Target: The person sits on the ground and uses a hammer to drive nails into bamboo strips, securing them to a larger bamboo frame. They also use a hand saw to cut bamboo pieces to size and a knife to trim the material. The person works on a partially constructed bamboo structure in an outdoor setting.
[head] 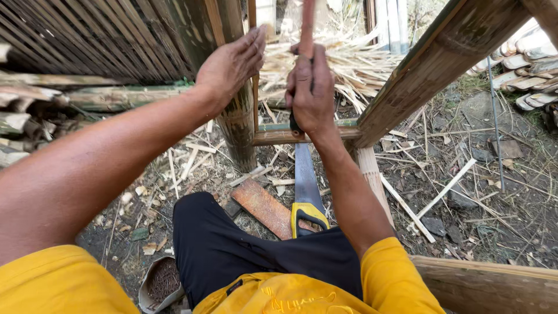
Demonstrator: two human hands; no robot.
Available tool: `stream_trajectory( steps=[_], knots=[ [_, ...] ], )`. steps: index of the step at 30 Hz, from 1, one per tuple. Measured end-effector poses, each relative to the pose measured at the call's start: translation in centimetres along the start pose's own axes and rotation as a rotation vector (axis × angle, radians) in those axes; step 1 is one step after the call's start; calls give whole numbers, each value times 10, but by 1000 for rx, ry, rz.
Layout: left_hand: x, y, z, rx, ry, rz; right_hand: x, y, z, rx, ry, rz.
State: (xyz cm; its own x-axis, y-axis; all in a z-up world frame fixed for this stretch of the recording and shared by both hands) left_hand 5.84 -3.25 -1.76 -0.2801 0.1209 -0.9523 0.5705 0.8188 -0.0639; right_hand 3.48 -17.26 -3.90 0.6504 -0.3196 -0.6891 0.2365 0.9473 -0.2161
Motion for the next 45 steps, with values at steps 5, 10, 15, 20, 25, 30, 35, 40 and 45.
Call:
stream_trajectory(
  steps=[5, 10, 15, 20, 25, 30, 35, 40, 45],
  knots=[
    [4, -4, 0, 101, -30, -12, -13, -5, -15, 142, -150, -161],
    [1, -5, -3, 80, 31, -46, 6, 3, 0, -61, 215, 9],
    [1, 2, 1, 179, 43, 23, -6, -4, -19, 35, 496, 978],
    [6, 2, 1, 267, 75, -74, -17, 14, -4, -49, 573, 730],
    [8, 3, 2, 285, 48, -51, -24, 0, -4, 48, 451, 817],
    [13, 4, 2, 243, 122, -29, -17, 3, -3, -335, 538, 474],
    [8, 6, 4, 308, 74, -20, 7, -59, 41, 91, 501, 943],
    [9, 5, 6, 301, 98, -18, 8, -37, 61, -82, 528, 693],
    [8, 6, 7, 289, 105, 41, 5, -49, 52, -32, 502, 734]
  ],
)
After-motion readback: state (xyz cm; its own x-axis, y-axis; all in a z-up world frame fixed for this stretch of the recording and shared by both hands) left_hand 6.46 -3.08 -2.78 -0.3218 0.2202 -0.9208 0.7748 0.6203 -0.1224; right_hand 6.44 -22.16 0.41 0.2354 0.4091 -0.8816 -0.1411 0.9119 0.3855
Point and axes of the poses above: each hand's wrist, its own z-axis towards the middle knuckle, its own y-axis out of the palm, x = y × z, the point moved 7 cm from there along z, towards the middle knuckle, and after that the axes turned 6 degrees about -z, right-handed, at the moved point
